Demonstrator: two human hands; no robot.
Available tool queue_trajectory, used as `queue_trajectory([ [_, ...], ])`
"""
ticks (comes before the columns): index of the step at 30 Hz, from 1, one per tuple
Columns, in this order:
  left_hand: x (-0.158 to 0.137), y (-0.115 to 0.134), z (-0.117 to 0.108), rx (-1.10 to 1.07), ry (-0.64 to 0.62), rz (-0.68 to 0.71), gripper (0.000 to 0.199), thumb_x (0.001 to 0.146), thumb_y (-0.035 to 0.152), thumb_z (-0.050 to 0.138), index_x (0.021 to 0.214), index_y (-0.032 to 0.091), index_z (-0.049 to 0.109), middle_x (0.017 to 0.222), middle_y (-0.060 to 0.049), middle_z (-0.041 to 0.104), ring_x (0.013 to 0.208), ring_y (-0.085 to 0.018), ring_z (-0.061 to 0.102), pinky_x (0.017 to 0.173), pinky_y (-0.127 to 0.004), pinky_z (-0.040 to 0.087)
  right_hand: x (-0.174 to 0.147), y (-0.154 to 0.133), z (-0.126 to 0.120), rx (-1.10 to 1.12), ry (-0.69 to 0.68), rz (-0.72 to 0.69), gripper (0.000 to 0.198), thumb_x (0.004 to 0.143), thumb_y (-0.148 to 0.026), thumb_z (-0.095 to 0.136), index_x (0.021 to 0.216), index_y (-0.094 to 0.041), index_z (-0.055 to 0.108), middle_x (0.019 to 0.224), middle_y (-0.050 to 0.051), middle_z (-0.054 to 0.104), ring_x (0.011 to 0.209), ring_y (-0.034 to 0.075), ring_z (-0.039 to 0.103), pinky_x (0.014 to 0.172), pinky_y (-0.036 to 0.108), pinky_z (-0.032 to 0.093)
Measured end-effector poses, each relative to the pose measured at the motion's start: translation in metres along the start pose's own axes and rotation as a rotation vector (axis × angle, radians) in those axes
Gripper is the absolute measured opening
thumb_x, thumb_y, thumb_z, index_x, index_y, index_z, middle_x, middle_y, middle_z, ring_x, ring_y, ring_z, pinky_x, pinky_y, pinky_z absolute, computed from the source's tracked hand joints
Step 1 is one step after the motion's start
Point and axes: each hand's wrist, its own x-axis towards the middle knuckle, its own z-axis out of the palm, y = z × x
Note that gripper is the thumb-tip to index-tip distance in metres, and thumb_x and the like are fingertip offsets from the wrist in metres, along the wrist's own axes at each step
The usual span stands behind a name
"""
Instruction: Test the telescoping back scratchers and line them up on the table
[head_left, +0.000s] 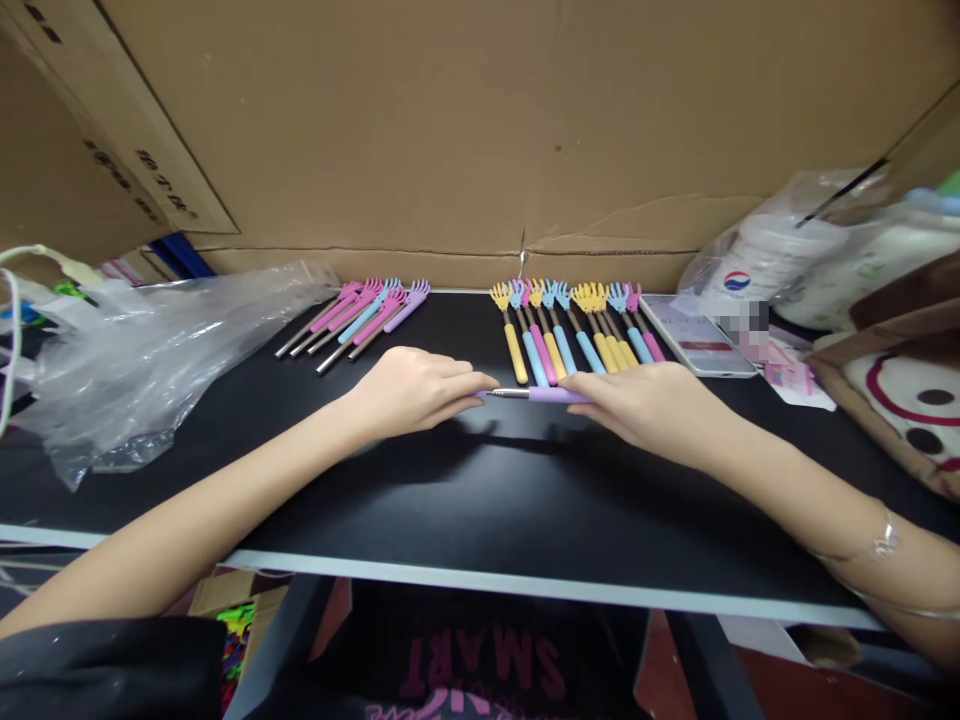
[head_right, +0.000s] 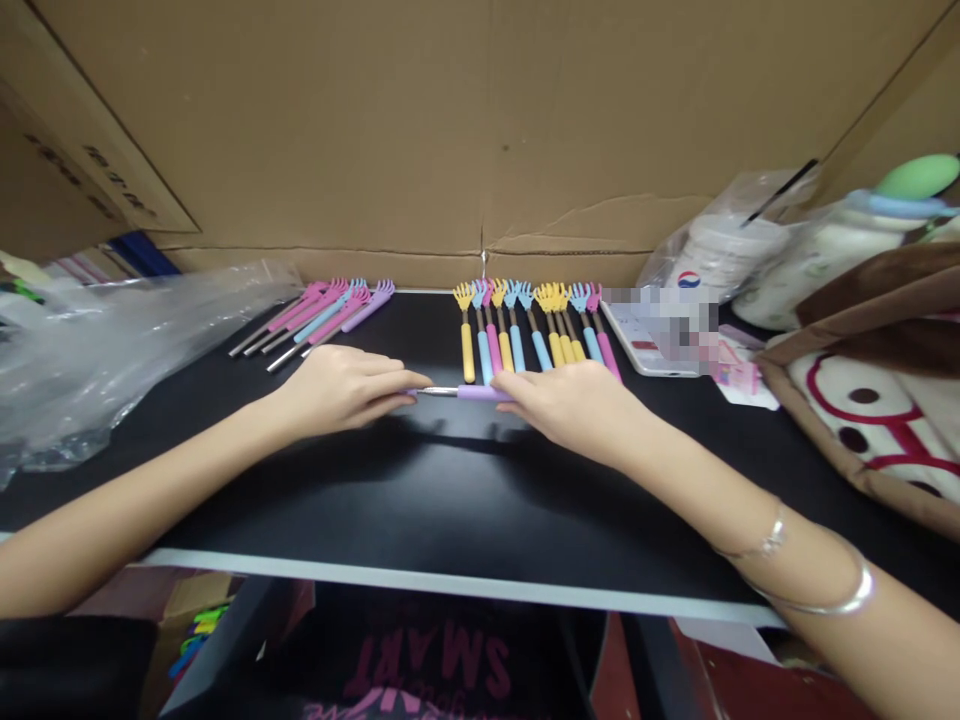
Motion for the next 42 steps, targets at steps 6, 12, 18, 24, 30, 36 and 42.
queue_trajectory([
  [6, -0.003, -0.01, -0.002, -0.064, -0.075, -0.023, 0.031, 0.097, 0.038, 0.036, 0.108, 0.024, 0.062, 0.085, 0.002, 0.07, 0.075, -0.011, 0.065, 0.054, -0.022, 0.032, -0.002, 0.019, -0.001, 0.122, -0.094, 0.014, 0.043, 0.096, -0.046, 0.024, 0.1, -0.022, 0.059, 0.061, 0.001, 0.062, 0.047, 0.012, 0.051, 0.048, 0.024, 0.024],
  [12, -0.014, -0.053, -0.012, -0.038, -0.18, -0.225, 0.037, 0.096, 0.048, 0.034, 0.111, 0.027, 0.061, 0.103, 0.002, 0.069, 0.085, -0.013, 0.065, 0.06, -0.021, 0.037, -0.013, 0.077, -0.009, 0.312, -0.236, 0.211, 0.049, 0.092, -0.058, 0.026, 0.102, -0.024, 0.06, 0.061, 0.001, 0.06, 0.051, 0.015, 0.054, 0.049, 0.025, 0.033],
  [18, -0.02, -0.062, -0.011, -0.01, -0.203, -0.257, 0.037, 0.095, 0.048, 0.035, 0.111, 0.026, 0.06, 0.101, 0.002, 0.069, 0.082, -0.014, 0.065, 0.061, -0.021, 0.037, -0.017, 0.087, -0.004, 0.302, -0.256, 0.263, 0.047, 0.091, -0.059, 0.026, 0.101, -0.027, 0.059, 0.058, 0.0, 0.06, 0.054, 0.017, 0.056, 0.051, 0.027, 0.034],
  [24, -0.02, -0.057, -0.001, 0.004, -0.183, -0.215, 0.036, 0.097, 0.045, 0.033, 0.109, 0.024, 0.06, 0.1, 0.0, 0.069, 0.086, -0.016, 0.065, 0.06, -0.022, 0.037, -0.014, 0.07, 0.01, 0.056, -0.126, 0.186, 0.051, 0.093, -0.056, 0.021, 0.1, -0.024, 0.06, 0.065, 0.003, 0.063, 0.049, 0.016, 0.051, 0.047, 0.025, 0.025],
  [30, -0.004, -0.014, -0.001, -0.147, -0.114, -0.069, 0.031, 0.097, 0.039, 0.036, 0.105, 0.022, 0.061, 0.09, 0.0, 0.069, 0.08, -0.012, 0.065, 0.064, -0.021, 0.039, -0.003, 0.023, 0.004, 0.038, -0.033, 0.002, 0.04, 0.097, -0.043, 0.026, 0.095, -0.023, 0.06, 0.065, 0.001, 0.064, 0.051, 0.012, 0.053, 0.049, 0.025, 0.023],
  [36, 0.0, -0.002, -0.004, -0.106, -0.089, -0.054, 0.03, 0.096, 0.039, 0.037, 0.102, 0.023, 0.062, 0.083, 0.0, 0.068, 0.075, -0.012, 0.064, 0.058, -0.022, 0.035, 0.001, 0.005, 0.004, 0.009, 0.018, -0.051, 0.041, 0.097, -0.043, 0.026, 0.099, -0.022, 0.061, 0.066, 0.001, 0.066, 0.053, 0.012, 0.056, 0.049, 0.025, 0.023],
  [42, -0.005, -0.026, -0.011, -0.168, -0.19, -0.125, 0.032, 0.096, 0.044, 0.036, 0.103, 0.026, 0.062, 0.094, 0.003, 0.07, 0.081, -0.011, 0.065, 0.062, -0.02, 0.036, -0.004, 0.035, 0.003, 0.108, -0.118, 0.011, 0.049, 0.096, -0.05, 0.02, 0.1, -0.023, 0.061, 0.06, 0.0, 0.062, 0.046, 0.012, 0.05, 0.048, 0.024, 0.027],
])
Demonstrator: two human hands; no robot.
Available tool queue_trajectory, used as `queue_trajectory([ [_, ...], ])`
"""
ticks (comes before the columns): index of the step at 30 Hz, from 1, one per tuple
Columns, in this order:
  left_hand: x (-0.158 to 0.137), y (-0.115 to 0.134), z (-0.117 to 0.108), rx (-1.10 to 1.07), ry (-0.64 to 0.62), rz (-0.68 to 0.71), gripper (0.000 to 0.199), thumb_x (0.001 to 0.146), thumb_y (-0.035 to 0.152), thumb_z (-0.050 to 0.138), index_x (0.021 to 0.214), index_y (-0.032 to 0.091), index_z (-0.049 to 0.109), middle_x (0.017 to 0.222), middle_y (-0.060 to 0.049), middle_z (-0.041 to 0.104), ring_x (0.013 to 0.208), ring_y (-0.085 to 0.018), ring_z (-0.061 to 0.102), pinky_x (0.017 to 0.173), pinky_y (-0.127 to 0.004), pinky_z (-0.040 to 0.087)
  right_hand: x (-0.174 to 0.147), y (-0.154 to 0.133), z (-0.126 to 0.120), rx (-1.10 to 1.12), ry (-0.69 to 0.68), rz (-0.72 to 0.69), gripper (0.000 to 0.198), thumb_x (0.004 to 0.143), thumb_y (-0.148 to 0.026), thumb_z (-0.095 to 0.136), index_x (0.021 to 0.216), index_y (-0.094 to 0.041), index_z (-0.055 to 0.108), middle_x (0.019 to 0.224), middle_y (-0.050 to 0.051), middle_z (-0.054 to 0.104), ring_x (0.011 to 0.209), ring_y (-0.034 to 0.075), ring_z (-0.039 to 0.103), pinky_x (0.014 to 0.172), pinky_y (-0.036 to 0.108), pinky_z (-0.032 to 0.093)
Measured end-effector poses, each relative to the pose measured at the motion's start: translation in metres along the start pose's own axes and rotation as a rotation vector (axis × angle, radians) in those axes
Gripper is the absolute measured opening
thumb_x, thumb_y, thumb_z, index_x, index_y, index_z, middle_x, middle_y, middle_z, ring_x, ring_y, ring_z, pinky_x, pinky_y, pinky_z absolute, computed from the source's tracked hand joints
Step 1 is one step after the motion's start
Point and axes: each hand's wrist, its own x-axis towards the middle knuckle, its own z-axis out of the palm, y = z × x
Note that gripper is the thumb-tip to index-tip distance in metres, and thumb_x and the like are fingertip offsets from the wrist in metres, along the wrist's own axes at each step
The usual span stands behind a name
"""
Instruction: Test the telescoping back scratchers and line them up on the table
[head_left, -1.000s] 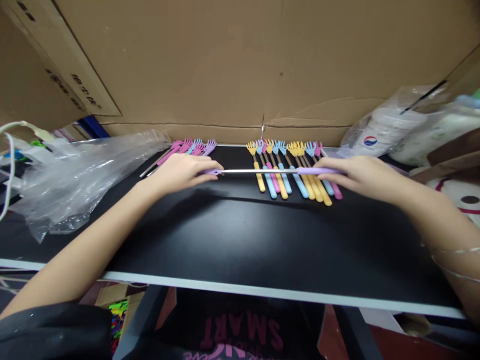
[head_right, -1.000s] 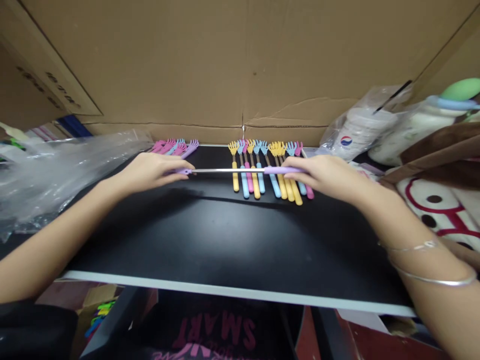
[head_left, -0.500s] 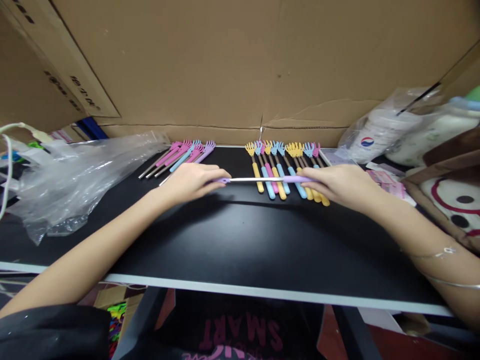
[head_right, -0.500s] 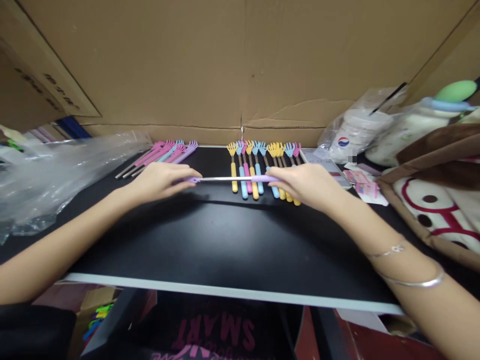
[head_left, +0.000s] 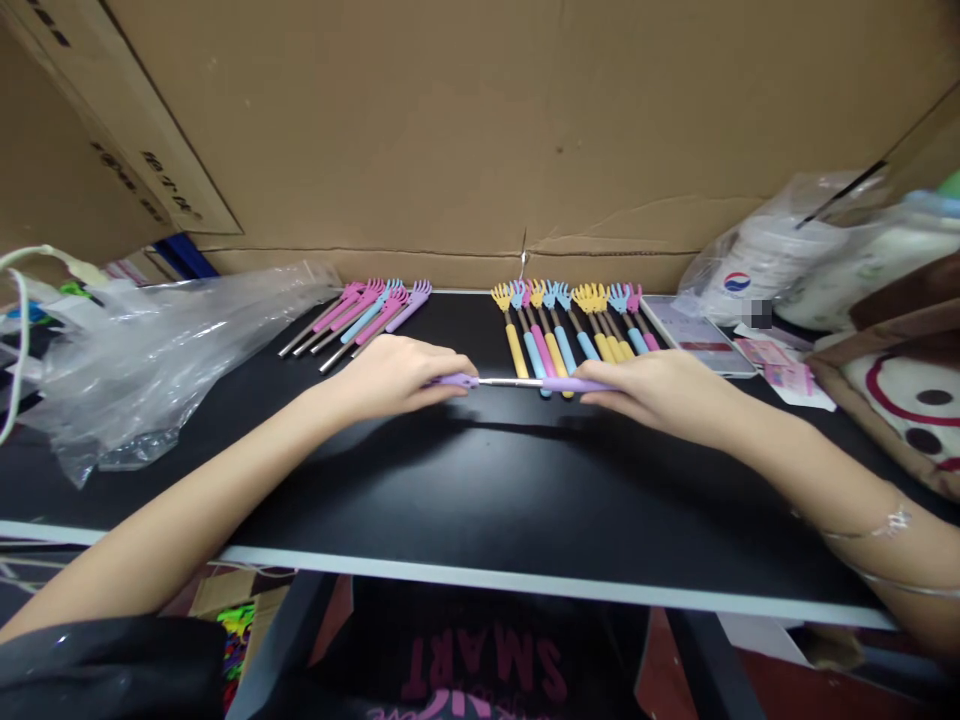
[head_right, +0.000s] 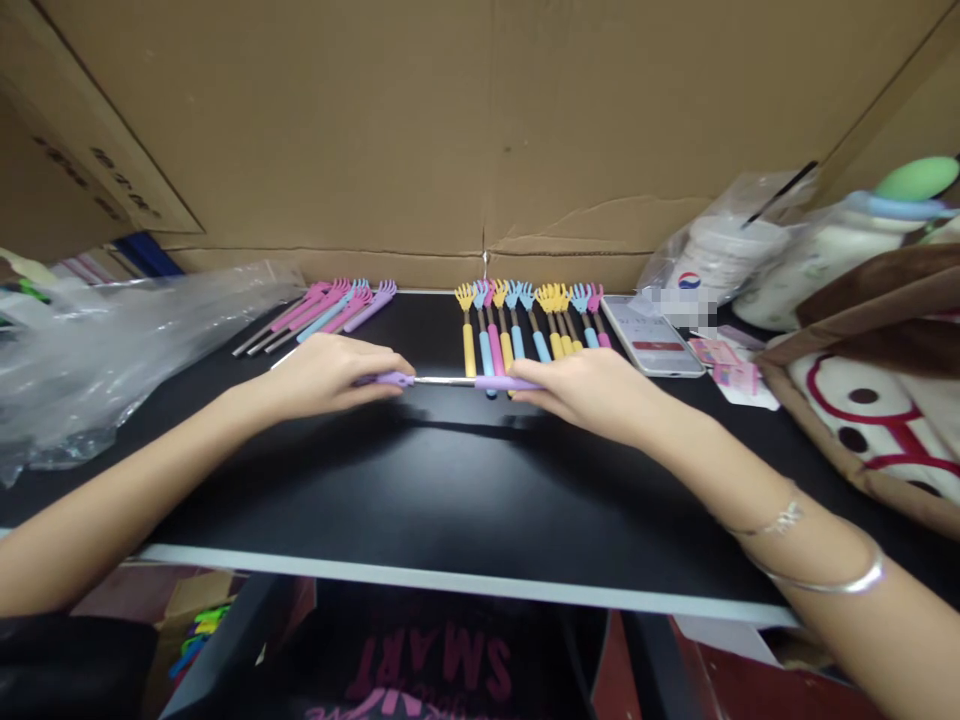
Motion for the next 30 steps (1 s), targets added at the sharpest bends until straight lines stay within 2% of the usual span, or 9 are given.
queue_trajectory([
  [3, -0.004, -0.021, -0.005, 0.028, -0.067, -0.138, 0.036, 0.094, 0.05, 0.035, 0.104, 0.028, 0.061, 0.096, 0.003, 0.07, 0.081, -0.012, 0.065, 0.063, -0.02, 0.037, -0.005, 0.025, -0.003, 0.068, -0.088, 0.136, 0.056, 0.093, -0.059, 0.017, 0.099, -0.024, 0.06, 0.055, 0.0, 0.059, 0.044, 0.014, 0.049, 0.046, 0.024, 0.027],
  [5, -0.007, -0.033, -0.005, 0.131, -0.091, -0.228, 0.04, 0.094, 0.052, 0.032, 0.109, 0.028, 0.06, 0.091, 0.001, 0.07, 0.079, -0.015, 0.065, 0.06, -0.02, 0.036, -0.007, 0.036, -0.005, 0.015, -0.07, 0.229, 0.06, 0.091, -0.063, 0.015, 0.097, -0.024, 0.06, 0.053, 0.001, 0.059, 0.044, 0.016, 0.05, 0.045, 0.025, 0.025],
  [7, -0.008, -0.041, -0.005, 0.24, -0.113, -0.269, 0.043, 0.094, 0.052, 0.029, 0.112, 0.026, 0.059, 0.085, -0.002, 0.07, 0.075, -0.017, 0.065, 0.056, -0.021, 0.034, -0.008, 0.038, -0.006, -0.073, -0.037, 0.262, 0.061, 0.091, -0.063, 0.013, 0.092, -0.025, 0.06, 0.053, 0.003, 0.059, 0.044, 0.017, 0.049, 0.045, 0.027, 0.023],
  [10, -0.01, -0.045, -0.002, 0.296, -0.129, -0.24, 0.042, 0.094, 0.05, 0.029, 0.108, 0.026, 0.06, 0.082, -0.002, 0.07, 0.072, -0.017, 0.065, 0.055, -0.022, 0.033, -0.007, 0.033, -0.005, -0.174, -0.002, 0.212, 0.063, 0.092, -0.059, 0.009, 0.09, -0.024, 0.061, 0.054, 0.004, 0.058, 0.043, 0.016, 0.047, 0.045, 0.027, 0.021],
  [14, -0.01, -0.041, 0.003, 0.244, -0.085, -0.185, 0.038, 0.095, 0.047, 0.031, 0.104, 0.025, 0.061, 0.086, -0.002, 0.07, 0.076, -0.017, 0.065, 0.057, -0.022, 0.034, -0.005, 0.023, -0.001, -0.202, 0.048, 0.164, 0.059, 0.094, -0.055, 0.012, 0.088, -0.022, 0.061, 0.054, 0.003, 0.058, 0.043, 0.015, 0.046, 0.045, 0.025, 0.019],
  [19, -0.003, -0.008, 0.013, 0.11, -0.019, -0.017, 0.033, 0.096, 0.043, 0.034, 0.101, 0.024, 0.061, 0.081, 0.0, 0.068, 0.074, -0.013, 0.064, 0.058, -0.021, 0.034, 0.001, -0.006, 0.01, -0.117, 0.064, 0.042, 0.045, 0.096, -0.046, 0.024, 0.087, -0.021, 0.06, 0.058, 0.002, 0.061, 0.046, 0.012, 0.05, 0.047, 0.024, 0.019],
  [22, 0.001, 0.011, 0.017, 0.089, -0.035, 0.09, 0.031, 0.096, 0.042, 0.037, 0.098, 0.023, 0.062, 0.075, 0.0, 0.065, 0.069, -0.012, 0.062, 0.057, -0.021, 0.034, 0.005, -0.028, 0.016, -0.095, 0.029, -0.043, 0.036, 0.096, -0.042, 0.03, 0.091, -0.021, 0.059, 0.062, 0.001, 0.064, 0.048, 0.012, 0.054, 0.048, 0.025, 0.018],
  [26, 0.003, 0.016, 0.013, 0.072, 0.017, 0.062, 0.031, 0.096, 0.042, 0.038, 0.099, 0.024, 0.062, 0.073, 0.001, 0.064, 0.068, -0.011, 0.062, 0.056, -0.021, 0.032, 0.006, -0.035, 0.015, -0.101, 0.062, -0.023, 0.04, 0.097, -0.044, 0.026, 0.093, -0.02, 0.059, 0.062, 0.001, 0.064, 0.05, 0.012, 0.054, 0.048, 0.025, 0.017],
  [30, 0.002, 0.008, 0.004, 0.02, -0.014, 0.004, 0.033, 0.095, 0.046, 0.037, 0.099, 0.025, 0.062, 0.076, 0.002, 0.067, 0.07, -0.011, 0.062, 0.057, -0.021, 0.032, 0.004, -0.021, 0.006, -0.088, 0.087, 0.031, 0.046, 0.096, -0.049, 0.024, 0.091, -0.021, 0.06, 0.058, 0.001, 0.061, 0.049, 0.012, 0.052, 0.048, 0.025, 0.018],
])
